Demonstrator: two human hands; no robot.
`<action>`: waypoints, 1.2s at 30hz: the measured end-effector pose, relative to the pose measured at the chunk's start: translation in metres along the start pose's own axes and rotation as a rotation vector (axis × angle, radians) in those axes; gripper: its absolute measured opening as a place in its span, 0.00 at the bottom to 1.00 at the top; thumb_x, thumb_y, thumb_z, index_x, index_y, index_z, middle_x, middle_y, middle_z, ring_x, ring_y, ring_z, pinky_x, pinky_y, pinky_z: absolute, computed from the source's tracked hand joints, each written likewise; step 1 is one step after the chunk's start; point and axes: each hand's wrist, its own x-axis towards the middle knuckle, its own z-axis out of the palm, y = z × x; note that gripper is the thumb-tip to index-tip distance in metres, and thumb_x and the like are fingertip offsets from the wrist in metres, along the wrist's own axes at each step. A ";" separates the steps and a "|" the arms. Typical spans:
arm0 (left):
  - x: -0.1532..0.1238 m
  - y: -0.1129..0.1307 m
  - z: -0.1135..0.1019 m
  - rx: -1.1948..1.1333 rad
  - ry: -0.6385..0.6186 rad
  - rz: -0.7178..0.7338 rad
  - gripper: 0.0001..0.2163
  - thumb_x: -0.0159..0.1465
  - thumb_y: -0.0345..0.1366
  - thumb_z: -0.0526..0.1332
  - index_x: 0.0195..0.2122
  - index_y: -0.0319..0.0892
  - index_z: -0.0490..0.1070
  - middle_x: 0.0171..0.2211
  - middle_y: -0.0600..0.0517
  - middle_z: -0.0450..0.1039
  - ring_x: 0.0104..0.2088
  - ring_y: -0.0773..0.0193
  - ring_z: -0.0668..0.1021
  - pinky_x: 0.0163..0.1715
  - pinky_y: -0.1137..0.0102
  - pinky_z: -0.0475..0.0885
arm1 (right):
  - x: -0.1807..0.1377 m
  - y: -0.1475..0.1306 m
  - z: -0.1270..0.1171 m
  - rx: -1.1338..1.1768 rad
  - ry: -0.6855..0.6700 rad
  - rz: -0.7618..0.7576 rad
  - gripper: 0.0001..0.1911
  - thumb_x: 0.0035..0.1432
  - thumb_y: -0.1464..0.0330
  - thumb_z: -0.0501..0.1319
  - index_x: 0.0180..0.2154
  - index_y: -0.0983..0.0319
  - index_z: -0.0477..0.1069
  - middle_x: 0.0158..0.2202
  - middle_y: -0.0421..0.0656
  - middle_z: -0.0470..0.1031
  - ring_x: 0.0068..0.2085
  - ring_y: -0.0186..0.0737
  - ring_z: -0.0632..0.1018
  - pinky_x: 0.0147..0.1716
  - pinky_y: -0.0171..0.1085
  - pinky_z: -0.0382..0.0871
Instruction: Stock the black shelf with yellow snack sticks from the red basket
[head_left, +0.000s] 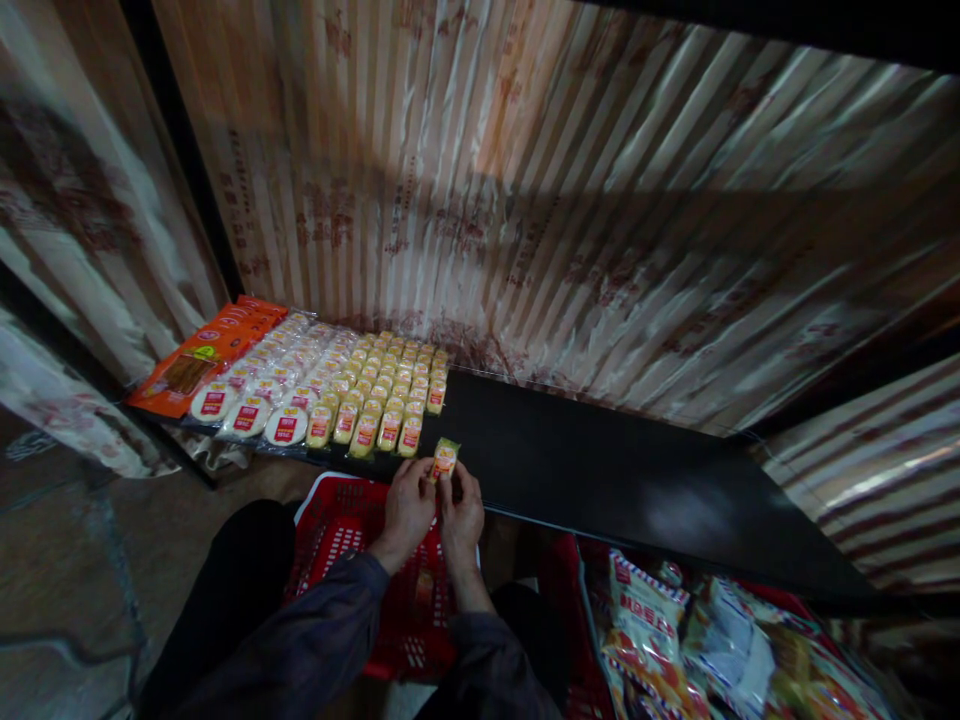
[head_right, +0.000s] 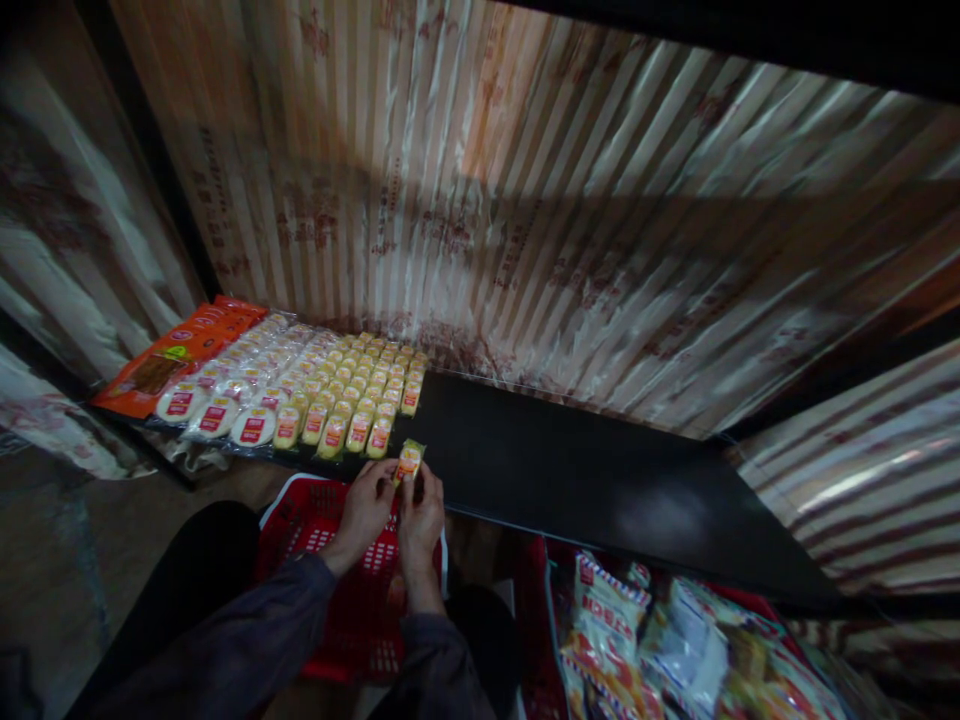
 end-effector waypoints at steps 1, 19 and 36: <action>0.003 0.001 0.001 -0.007 0.003 -0.001 0.17 0.57 0.22 0.52 0.44 0.40 0.74 0.43 0.46 0.73 0.44 0.61 0.76 0.50 0.66 0.70 | 0.004 0.000 0.001 -0.004 0.000 -0.008 0.27 0.61 0.52 0.51 0.50 0.65 0.72 0.44 0.53 0.76 0.45 0.47 0.76 0.46 0.43 0.69; 0.029 -0.008 0.023 -0.069 -0.028 0.050 0.21 0.57 0.24 0.54 0.51 0.39 0.71 0.58 0.44 0.69 0.60 0.57 0.69 0.63 0.59 0.61 | 0.065 0.019 0.023 -0.030 -0.095 0.016 0.26 0.57 0.58 0.54 0.54 0.65 0.68 0.48 0.52 0.76 0.45 0.46 0.77 0.45 0.42 0.70; 0.036 -0.019 0.033 -0.003 -0.087 0.053 0.22 0.63 0.32 0.52 0.58 0.37 0.67 0.64 0.41 0.60 0.65 0.56 0.62 0.66 0.58 0.55 | 0.087 0.026 0.040 -0.040 -0.111 0.048 0.28 0.57 0.56 0.53 0.54 0.65 0.68 0.43 0.50 0.79 0.41 0.45 0.79 0.41 0.40 0.71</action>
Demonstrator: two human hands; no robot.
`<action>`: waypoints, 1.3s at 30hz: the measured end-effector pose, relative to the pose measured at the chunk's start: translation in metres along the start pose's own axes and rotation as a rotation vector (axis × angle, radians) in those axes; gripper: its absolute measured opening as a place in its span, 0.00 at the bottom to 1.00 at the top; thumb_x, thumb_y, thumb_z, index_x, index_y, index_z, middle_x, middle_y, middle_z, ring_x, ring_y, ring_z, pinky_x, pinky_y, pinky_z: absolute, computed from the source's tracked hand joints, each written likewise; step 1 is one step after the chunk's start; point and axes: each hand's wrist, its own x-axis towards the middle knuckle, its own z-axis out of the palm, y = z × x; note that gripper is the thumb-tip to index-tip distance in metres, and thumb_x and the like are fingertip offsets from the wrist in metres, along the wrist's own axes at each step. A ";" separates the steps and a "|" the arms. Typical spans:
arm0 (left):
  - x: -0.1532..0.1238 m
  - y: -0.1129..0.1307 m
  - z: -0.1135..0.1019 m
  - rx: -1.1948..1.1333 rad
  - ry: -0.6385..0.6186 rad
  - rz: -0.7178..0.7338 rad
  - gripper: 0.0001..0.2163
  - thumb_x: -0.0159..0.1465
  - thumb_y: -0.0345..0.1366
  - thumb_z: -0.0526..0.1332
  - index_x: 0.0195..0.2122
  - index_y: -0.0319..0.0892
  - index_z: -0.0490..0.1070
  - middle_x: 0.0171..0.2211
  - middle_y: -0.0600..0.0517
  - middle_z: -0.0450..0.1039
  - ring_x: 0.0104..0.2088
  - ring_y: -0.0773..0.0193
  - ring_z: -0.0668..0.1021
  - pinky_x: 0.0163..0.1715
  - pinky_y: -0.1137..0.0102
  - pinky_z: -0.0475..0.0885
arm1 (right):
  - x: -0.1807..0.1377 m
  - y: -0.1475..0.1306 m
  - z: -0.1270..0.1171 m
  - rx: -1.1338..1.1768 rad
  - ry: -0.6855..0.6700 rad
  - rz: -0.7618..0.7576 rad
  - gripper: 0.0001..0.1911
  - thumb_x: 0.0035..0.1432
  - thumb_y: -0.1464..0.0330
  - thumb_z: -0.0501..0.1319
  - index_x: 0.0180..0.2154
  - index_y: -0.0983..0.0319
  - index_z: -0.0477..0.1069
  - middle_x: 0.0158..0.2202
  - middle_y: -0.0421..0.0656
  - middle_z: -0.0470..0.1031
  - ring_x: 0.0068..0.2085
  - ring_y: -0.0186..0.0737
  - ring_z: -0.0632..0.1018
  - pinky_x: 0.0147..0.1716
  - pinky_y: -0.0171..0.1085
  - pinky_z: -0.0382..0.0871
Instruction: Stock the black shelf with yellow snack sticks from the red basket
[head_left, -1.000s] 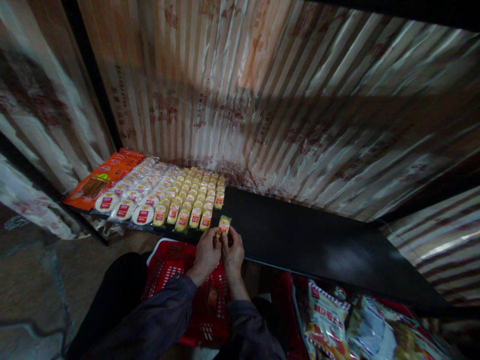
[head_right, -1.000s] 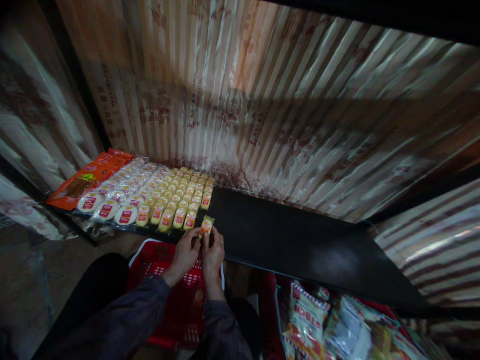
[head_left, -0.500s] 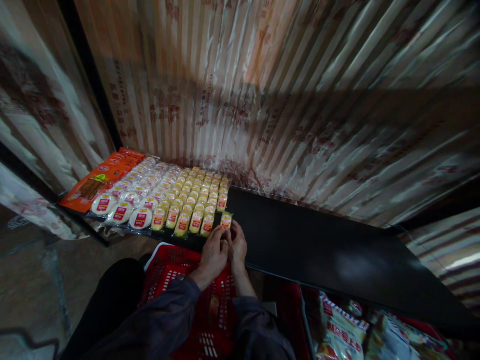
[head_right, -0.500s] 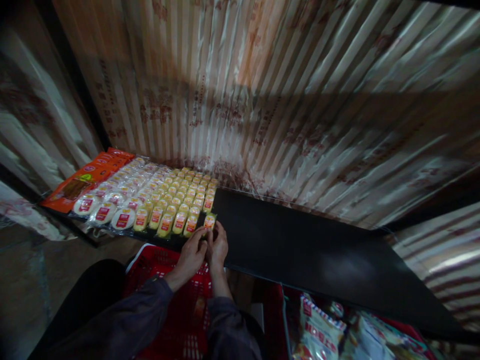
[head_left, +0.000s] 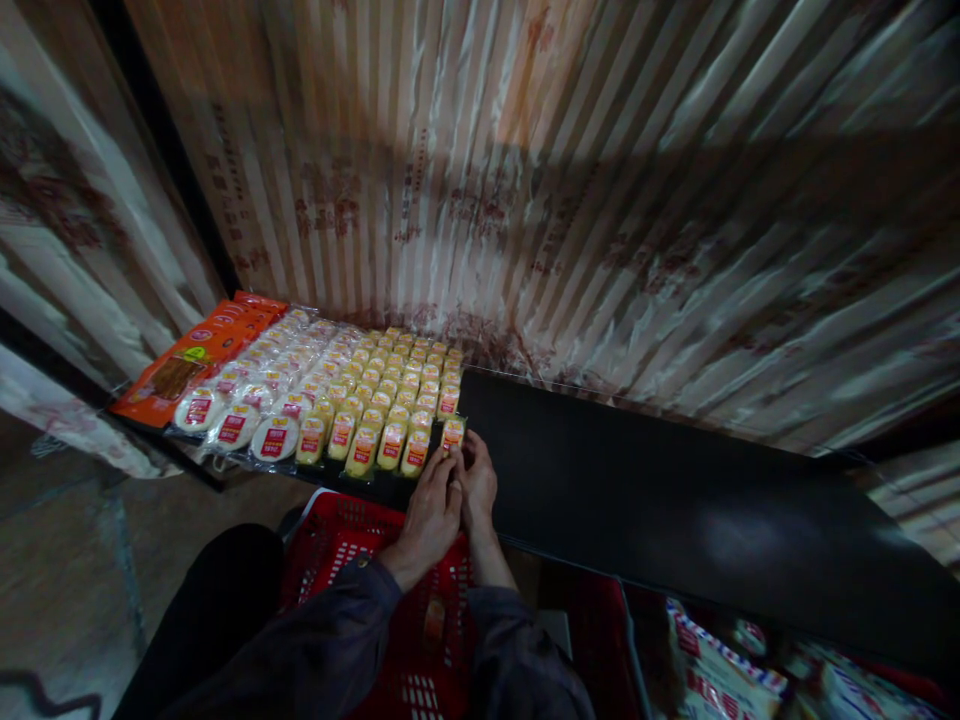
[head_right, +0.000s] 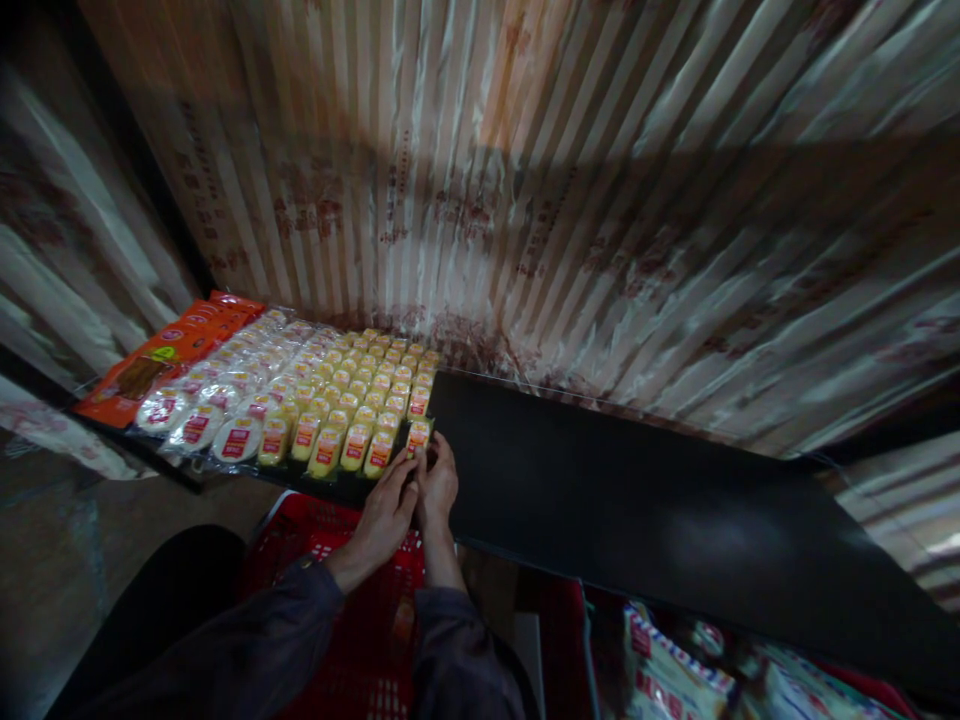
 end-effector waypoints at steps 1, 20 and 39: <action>0.001 0.000 0.000 0.003 -0.001 0.004 0.22 0.63 0.33 0.52 0.59 0.36 0.66 0.64 0.41 0.60 0.65 0.56 0.62 0.66 0.58 0.55 | 0.002 0.000 0.002 -0.001 -0.002 0.000 0.28 0.57 0.56 0.54 0.54 0.66 0.68 0.43 0.50 0.79 0.41 0.45 0.79 0.41 0.40 0.71; 0.013 0.006 0.000 -0.008 -0.060 -0.051 0.27 0.65 0.36 0.48 0.66 0.33 0.56 0.66 0.42 0.55 0.67 0.57 0.59 0.67 0.59 0.51 | 0.020 -0.006 0.014 0.064 -0.040 -0.035 0.22 0.58 0.58 0.52 0.48 0.63 0.69 0.45 0.50 0.77 0.44 0.45 0.77 0.46 0.43 0.69; 0.020 0.005 0.001 0.047 -0.065 -0.008 0.27 0.66 0.37 0.46 0.66 0.34 0.54 0.66 0.43 0.55 0.66 0.59 0.59 0.66 0.59 0.54 | 0.023 -0.011 0.012 0.041 -0.044 0.009 0.17 0.57 0.55 0.51 0.36 0.61 0.68 0.35 0.48 0.75 0.36 0.44 0.76 0.39 0.41 0.68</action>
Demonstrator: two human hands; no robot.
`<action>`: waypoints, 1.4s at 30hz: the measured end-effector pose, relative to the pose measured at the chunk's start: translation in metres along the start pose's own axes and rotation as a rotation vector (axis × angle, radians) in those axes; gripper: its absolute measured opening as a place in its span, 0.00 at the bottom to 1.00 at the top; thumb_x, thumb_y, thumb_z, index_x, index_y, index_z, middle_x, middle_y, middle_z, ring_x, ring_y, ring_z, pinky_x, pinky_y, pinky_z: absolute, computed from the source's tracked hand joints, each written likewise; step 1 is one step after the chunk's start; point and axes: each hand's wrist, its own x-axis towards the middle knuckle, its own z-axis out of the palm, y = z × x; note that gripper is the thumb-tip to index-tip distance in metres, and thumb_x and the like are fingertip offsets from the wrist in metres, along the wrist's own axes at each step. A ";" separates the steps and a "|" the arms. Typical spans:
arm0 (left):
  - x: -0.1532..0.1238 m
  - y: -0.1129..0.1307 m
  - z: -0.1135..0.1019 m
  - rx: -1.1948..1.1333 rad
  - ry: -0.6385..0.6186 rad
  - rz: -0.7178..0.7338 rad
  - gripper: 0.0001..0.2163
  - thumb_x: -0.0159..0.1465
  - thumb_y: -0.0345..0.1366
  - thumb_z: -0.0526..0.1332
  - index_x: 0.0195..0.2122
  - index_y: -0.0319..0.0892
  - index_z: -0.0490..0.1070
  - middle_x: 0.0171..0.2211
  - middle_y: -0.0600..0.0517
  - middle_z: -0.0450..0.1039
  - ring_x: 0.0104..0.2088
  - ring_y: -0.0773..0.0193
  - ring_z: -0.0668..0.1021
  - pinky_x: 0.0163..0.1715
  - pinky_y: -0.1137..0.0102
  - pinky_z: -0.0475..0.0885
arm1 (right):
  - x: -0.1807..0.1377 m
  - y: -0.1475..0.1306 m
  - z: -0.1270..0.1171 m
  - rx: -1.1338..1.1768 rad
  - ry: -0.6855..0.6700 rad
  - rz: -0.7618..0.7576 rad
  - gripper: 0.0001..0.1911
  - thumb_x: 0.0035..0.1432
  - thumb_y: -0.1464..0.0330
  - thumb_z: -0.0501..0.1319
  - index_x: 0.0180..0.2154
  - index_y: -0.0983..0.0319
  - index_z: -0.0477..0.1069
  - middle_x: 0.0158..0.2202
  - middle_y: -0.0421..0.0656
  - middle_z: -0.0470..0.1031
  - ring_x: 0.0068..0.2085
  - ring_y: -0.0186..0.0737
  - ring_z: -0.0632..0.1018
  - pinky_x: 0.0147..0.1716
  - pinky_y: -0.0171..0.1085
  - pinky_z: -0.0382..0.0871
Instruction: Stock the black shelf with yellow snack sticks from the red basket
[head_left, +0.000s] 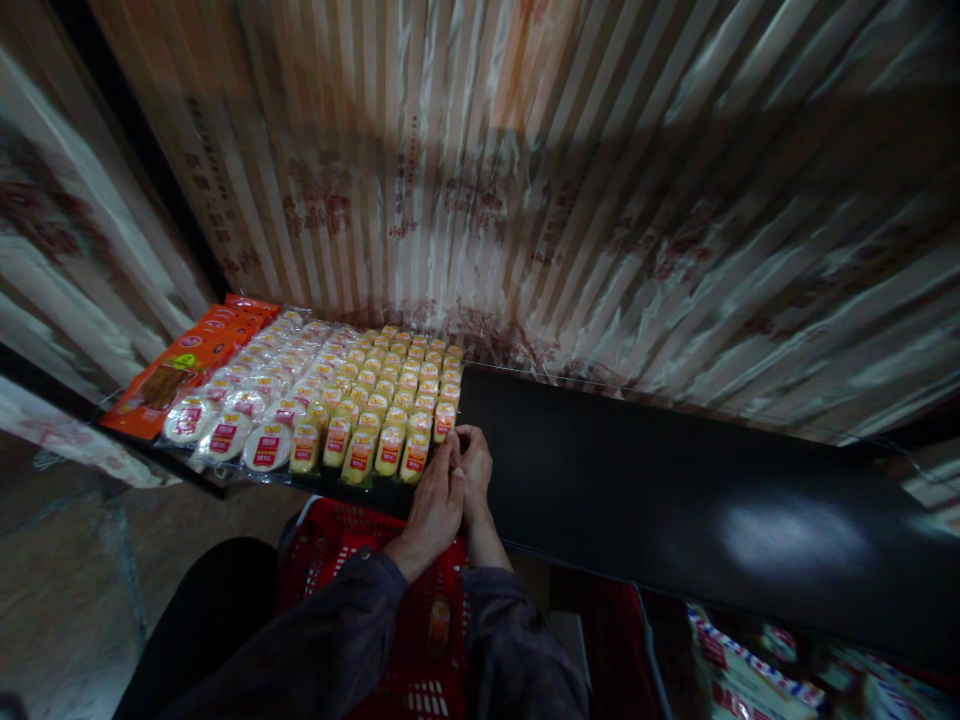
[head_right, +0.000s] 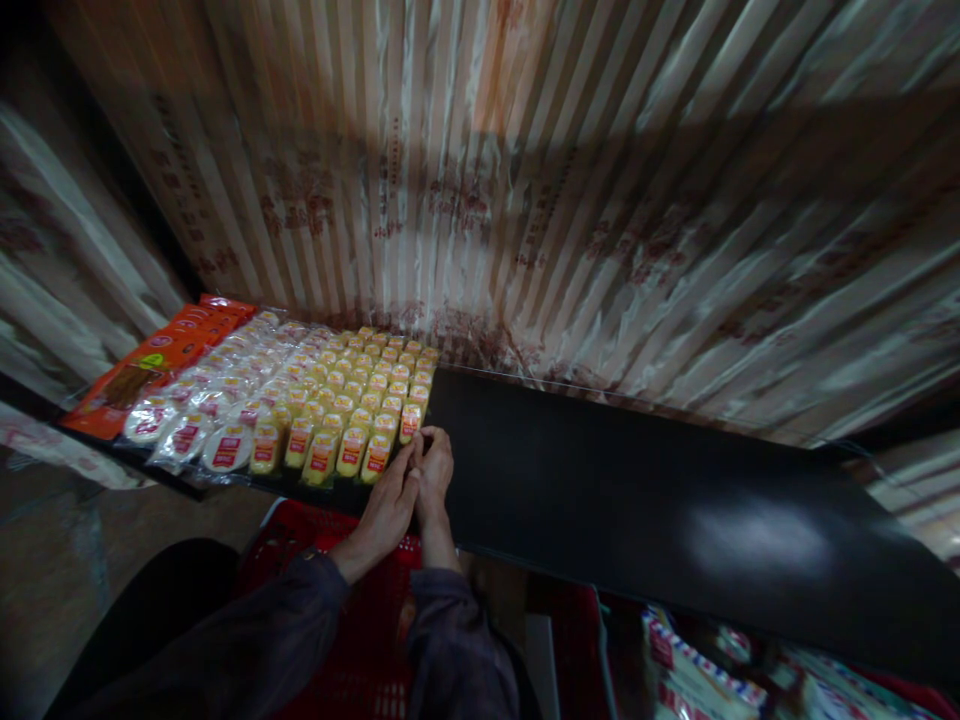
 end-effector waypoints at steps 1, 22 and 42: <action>0.000 0.000 0.000 -0.003 -0.003 -0.008 0.27 0.66 0.36 0.46 0.66 0.34 0.54 0.66 0.43 0.55 0.66 0.59 0.59 0.66 0.59 0.54 | 0.000 -0.001 0.000 -0.019 0.001 -0.011 0.17 0.57 0.56 0.51 0.36 0.61 0.68 0.35 0.47 0.75 0.36 0.44 0.75 0.39 0.41 0.68; 0.002 0.011 -0.002 -0.107 0.004 -0.119 0.28 0.65 0.35 0.48 0.66 0.31 0.54 0.66 0.40 0.55 0.67 0.58 0.59 0.67 0.62 0.50 | -0.005 -0.004 -0.001 -0.075 0.031 -0.032 0.20 0.58 0.57 0.49 0.41 0.63 0.71 0.41 0.51 0.72 0.42 0.47 0.73 0.44 0.44 0.68; -0.011 -0.021 -0.029 0.670 -0.011 0.522 0.22 0.62 0.29 0.53 0.57 0.31 0.67 0.65 0.39 0.56 0.69 0.50 0.50 0.66 0.50 0.52 | -0.003 0.004 0.000 0.366 0.162 0.140 0.33 0.61 0.48 0.44 0.50 0.66 0.70 0.51 0.55 0.74 0.51 0.46 0.76 0.53 0.46 0.67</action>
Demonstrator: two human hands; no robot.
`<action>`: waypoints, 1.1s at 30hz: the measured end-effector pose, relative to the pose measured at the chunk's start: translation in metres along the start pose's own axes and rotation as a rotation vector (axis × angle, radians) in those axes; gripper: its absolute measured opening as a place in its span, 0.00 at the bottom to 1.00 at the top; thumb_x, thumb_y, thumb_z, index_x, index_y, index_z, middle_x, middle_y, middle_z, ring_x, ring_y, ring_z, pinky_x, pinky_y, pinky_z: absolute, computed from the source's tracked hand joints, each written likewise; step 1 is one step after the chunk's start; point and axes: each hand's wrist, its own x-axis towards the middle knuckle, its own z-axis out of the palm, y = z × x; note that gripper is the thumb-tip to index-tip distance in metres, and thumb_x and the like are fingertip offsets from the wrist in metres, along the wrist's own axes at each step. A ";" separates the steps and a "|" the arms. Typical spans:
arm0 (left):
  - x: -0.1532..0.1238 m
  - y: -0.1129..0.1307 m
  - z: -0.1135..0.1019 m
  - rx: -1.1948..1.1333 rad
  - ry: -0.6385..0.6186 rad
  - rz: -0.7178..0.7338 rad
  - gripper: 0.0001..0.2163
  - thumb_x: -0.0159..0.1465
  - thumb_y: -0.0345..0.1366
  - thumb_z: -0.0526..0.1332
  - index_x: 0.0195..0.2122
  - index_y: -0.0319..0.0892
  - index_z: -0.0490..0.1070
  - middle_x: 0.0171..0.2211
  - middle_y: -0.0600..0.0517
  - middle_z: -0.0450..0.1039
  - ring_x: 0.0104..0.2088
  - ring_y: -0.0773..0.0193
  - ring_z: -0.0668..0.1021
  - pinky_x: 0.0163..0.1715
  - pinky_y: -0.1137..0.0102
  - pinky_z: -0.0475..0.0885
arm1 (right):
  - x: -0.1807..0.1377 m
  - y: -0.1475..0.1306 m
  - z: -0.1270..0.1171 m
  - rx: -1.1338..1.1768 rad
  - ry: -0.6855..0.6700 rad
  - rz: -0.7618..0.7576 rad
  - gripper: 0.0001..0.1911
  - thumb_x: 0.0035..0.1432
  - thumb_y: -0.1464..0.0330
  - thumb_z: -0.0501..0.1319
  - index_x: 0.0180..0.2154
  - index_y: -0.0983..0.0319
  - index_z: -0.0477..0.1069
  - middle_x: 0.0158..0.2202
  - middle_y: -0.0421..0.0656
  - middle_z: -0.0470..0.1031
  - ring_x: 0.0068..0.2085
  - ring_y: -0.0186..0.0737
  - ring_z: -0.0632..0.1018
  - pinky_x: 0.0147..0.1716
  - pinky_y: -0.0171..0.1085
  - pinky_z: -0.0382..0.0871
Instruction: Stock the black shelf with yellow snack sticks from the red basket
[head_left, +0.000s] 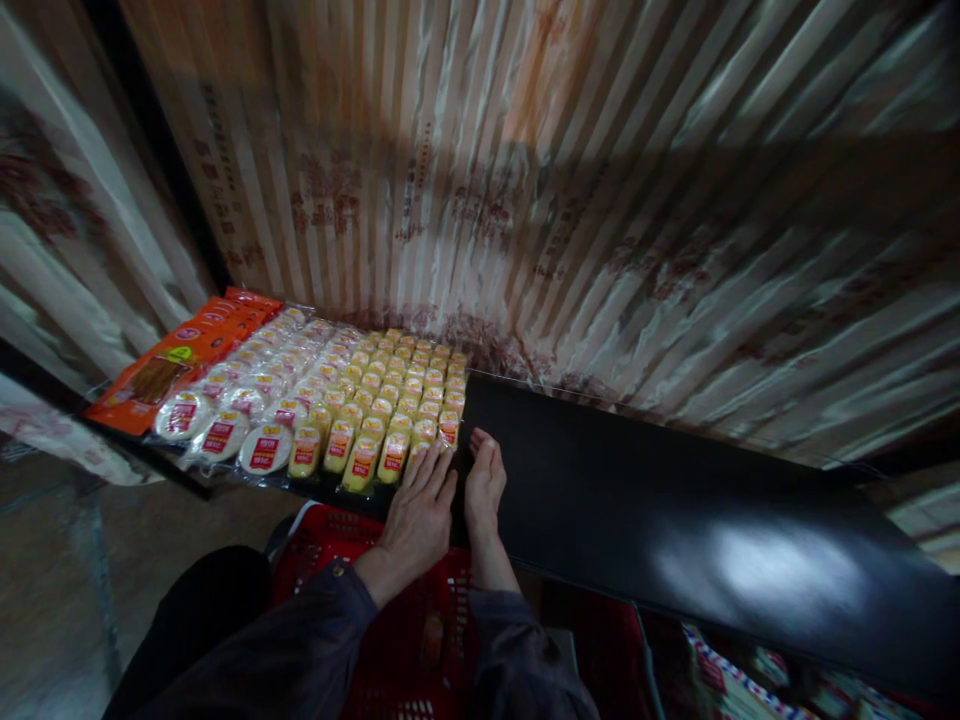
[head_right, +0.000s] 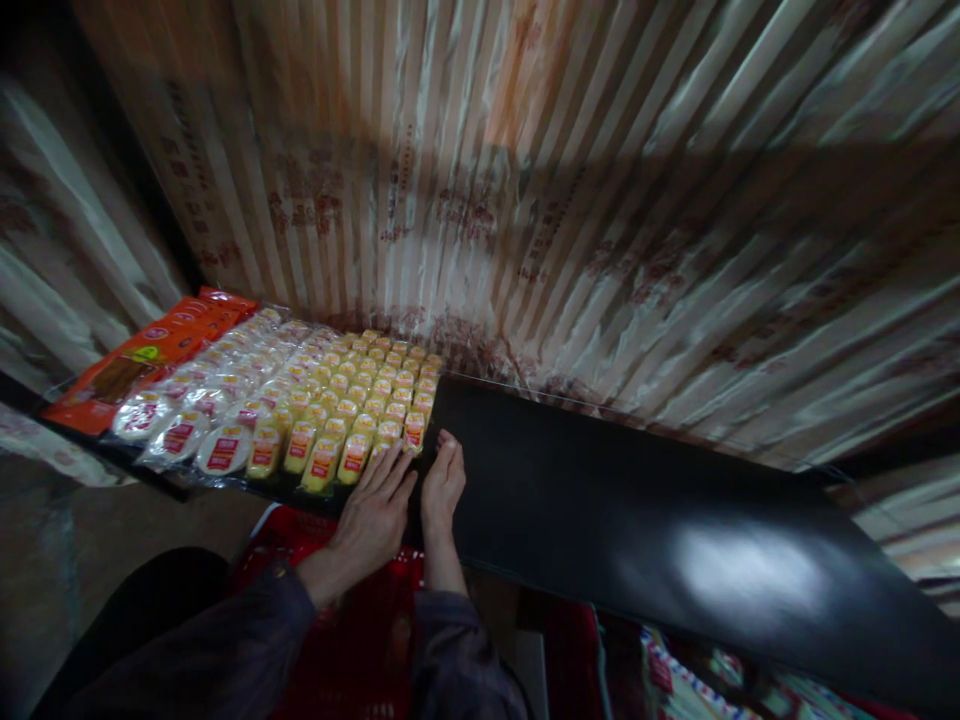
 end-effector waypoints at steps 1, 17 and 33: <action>0.000 -0.004 0.002 0.033 -0.001 0.021 0.21 0.62 0.30 0.53 0.57 0.31 0.67 0.65 0.38 0.56 0.69 0.50 0.50 0.66 0.50 0.51 | -0.001 0.000 0.000 0.025 -0.014 0.005 0.34 0.61 0.48 0.44 0.51 0.67 0.69 0.53 0.56 0.73 0.52 0.47 0.75 0.54 0.46 0.66; -0.010 -0.023 -0.005 0.016 -0.020 0.131 0.25 0.64 0.34 0.54 0.63 0.38 0.59 0.69 0.44 0.48 0.70 0.52 0.43 0.67 0.50 0.36 | -0.005 0.003 -0.007 0.075 -0.071 0.017 0.38 0.61 0.46 0.46 0.60 0.66 0.63 0.63 0.53 0.63 0.62 0.49 0.68 0.61 0.49 0.61; -0.005 -0.043 -0.006 -0.077 0.051 0.080 0.25 0.66 0.35 0.53 0.64 0.42 0.57 0.68 0.45 0.51 0.70 0.53 0.45 0.67 0.49 0.42 | 0.053 -0.016 0.040 0.014 -0.137 0.099 0.41 0.62 0.43 0.39 0.66 0.60 0.52 0.69 0.44 0.52 0.68 0.41 0.56 0.66 0.45 0.51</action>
